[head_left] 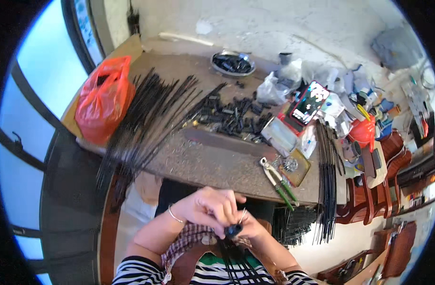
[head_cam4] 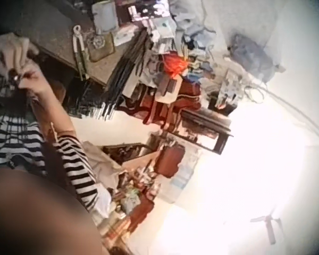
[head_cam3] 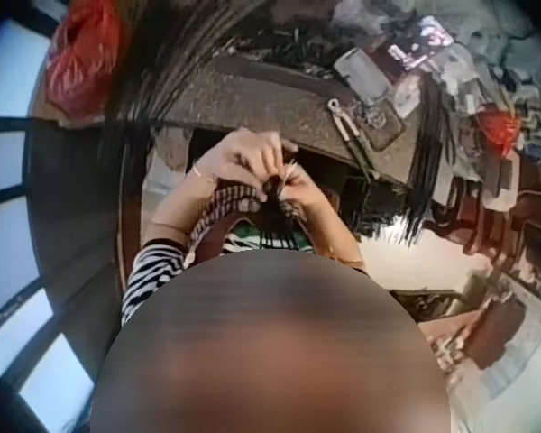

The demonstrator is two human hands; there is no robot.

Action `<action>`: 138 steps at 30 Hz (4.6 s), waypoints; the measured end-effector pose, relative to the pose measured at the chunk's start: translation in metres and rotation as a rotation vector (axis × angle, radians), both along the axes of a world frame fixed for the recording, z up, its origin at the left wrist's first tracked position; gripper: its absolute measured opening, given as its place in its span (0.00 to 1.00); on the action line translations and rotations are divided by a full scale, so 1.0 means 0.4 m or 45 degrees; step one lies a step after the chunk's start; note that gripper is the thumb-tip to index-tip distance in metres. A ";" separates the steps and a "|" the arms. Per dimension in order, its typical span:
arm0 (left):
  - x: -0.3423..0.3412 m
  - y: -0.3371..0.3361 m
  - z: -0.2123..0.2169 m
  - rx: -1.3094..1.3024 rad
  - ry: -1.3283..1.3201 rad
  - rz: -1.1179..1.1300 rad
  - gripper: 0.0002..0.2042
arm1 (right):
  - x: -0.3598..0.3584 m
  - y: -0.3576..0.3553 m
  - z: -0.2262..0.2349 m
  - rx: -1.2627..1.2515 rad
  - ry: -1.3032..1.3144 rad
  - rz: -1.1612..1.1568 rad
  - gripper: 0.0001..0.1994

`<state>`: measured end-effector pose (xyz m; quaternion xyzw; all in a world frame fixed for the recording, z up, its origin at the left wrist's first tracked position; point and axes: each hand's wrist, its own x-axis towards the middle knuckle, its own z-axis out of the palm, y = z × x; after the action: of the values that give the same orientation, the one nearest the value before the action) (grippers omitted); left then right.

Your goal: Assembling bundles of wires by attaching plastic clips using a hand tool.

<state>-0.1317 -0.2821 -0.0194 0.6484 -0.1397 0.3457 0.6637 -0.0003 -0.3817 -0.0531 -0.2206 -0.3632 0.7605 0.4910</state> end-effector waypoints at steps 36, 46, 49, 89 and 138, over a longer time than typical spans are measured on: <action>0.108 -0.096 0.057 0.134 0.907 1.015 0.13 | 0.080 0.039 0.162 0.327 -1.013 -1.005 0.09; 0.169 -0.060 0.040 -0.421 0.503 0.812 0.10 | 0.099 0.113 0.072 0.179 -0.479 -0.945 0.21; 0.155 -0.092 0.033 -0.300 0.534 0.865 0.10 | 0.107 0.085 0.109 0.215 -0.709 -0.836 0.19; -0.068 -0.141 0.249 0.010 0.304 1.197 0.40 | 0.042 -0.209 0.408 1.559 -2.481 -1.023 0.09; 0.068 -0.016 0.255 -0.390 0.098 0.525 0.33 | 0.175 -0.084 0.350 0.169 -0.772 0.136 0.08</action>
<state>-0.1043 -0.2887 0.0828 0.5676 0.0748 0.4661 0.6745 0.0698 -0.4152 0.0868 -0.3853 -0.5529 0.6594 0.3331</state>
